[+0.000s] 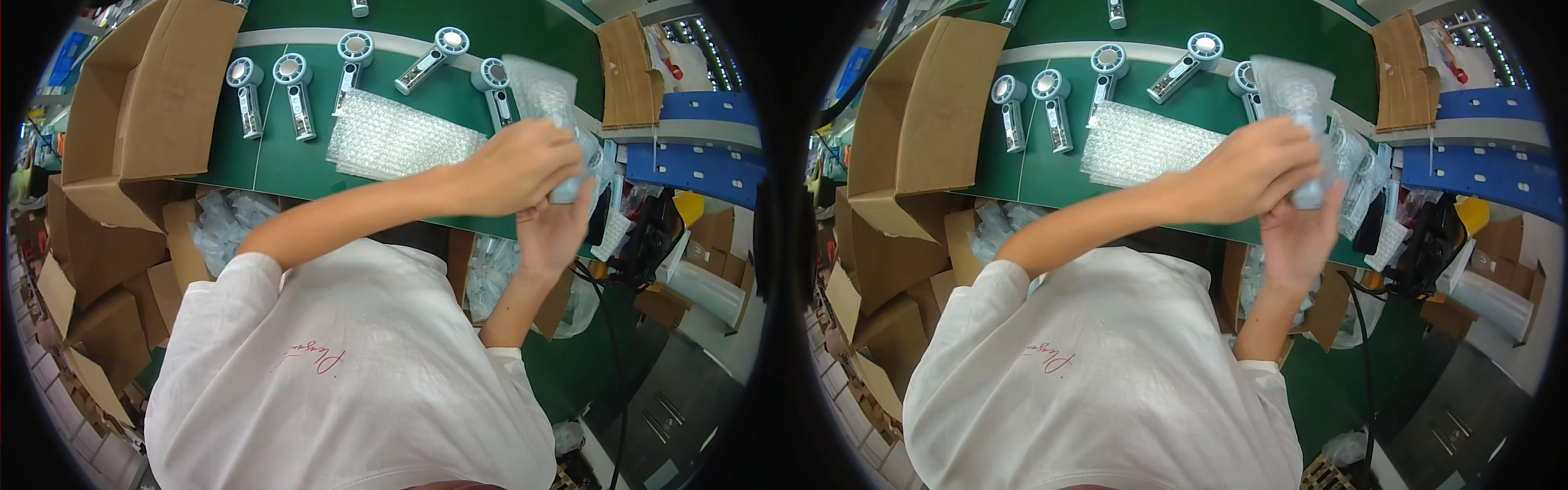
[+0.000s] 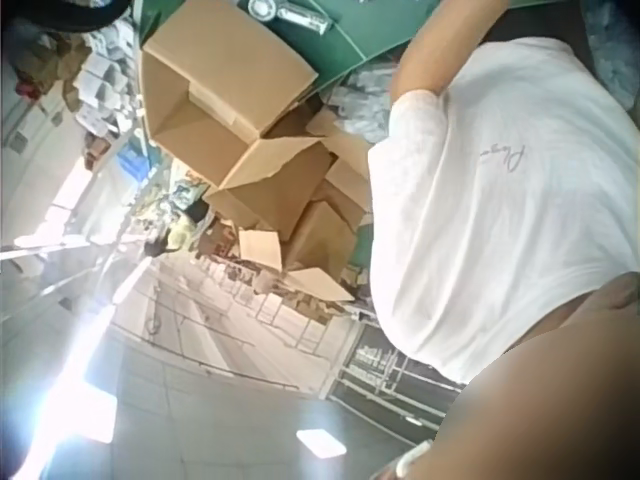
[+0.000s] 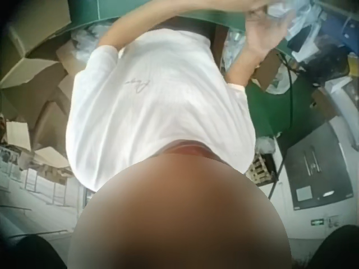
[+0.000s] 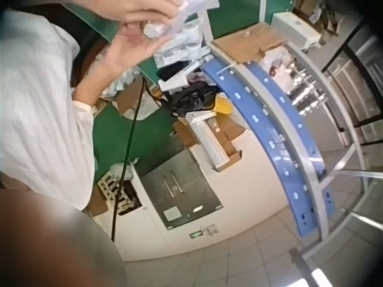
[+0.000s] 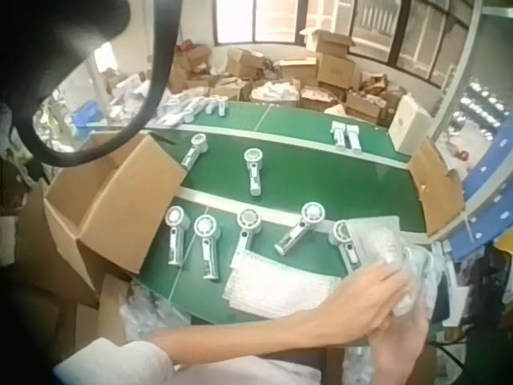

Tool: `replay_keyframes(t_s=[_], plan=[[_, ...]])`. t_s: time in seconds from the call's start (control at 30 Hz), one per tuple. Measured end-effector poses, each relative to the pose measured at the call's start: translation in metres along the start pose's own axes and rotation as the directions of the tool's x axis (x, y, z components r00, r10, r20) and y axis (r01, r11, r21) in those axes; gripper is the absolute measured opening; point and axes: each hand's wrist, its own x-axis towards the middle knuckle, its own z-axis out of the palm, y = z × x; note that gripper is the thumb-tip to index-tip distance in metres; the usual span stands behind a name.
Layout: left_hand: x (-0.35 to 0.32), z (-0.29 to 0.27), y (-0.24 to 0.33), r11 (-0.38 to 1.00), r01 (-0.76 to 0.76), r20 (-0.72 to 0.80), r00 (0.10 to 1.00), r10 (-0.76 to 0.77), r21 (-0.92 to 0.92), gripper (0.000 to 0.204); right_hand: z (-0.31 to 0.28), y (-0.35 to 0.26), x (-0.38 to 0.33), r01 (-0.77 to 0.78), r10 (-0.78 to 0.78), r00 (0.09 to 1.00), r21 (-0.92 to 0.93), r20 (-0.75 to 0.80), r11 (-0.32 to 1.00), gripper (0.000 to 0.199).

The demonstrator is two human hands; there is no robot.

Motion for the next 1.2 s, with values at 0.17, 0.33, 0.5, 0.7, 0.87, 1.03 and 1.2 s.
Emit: replay_keyframes(t_s=[0.17, 0.33, 0.5, 0.7, 0.87, 1.03, 1.2], plan=[[0.078, 0.008, -0.006, 0.960, 0.073, -0.032, 0.996, -0.084, -0.270, 0.019, -0.052, -0.058, 0.028, 0.010, -0.140, 0.489, 0.155, 0.861, 0.988, 0.062], [0.082, 0.012, 0.013, 0.782, 0.107, 0.206, 0.978, 0.029, -0.614, 0.018, -0.069, -0.058, 0.031, -0.123, 0.178, 0.426, -0.138, 0.887, 0.983, 0.064], [0.040, -0.008, 0.016, 0.879, 0.174, 0.616, 0.771, 0.159, -0.444, 0.018, -0.070, -0.053, 0.041, -0.029, 0.251, 0.664, -0.312, 0.705, 0.950, 0.050], [0.056, -0.121, -0.161, 0.672, 0.394, 0.153, 0.783, -0.603, 0.627, 0.055, -0.074, -0.055, 0.057, 0.035, 0.212, 0.895, -0.536, 0.392, 0.844, 0.033], [0.039, -0.146, -0.224, 0.204, 0.253, -0.032, 0.697, -0.717, 0.946, 0.028, -0.078, -0.044, 0.116, 0.152, 0.063, 0.984, -0.965, 0.168, 0.213, 0.019], [0.037, -0.171, -0.263, 0.312, 0.645, 0.038, 0.402, -0.915, 0.697, 0.024, -0.088, -0.016, 0.142, 0.339, -0.191, 0.871, -0.836, 0.452, -0.431, 0.024], [0.016, -0.173, -0.235, 0.619, 0.768, 0.102, 0.637, -0.764, -0.164, 0.017, -0.092, -0.009, 0.116, 0.390, -0.303, 0.806, -0.842, 0.508, -0.372, 0.028]])
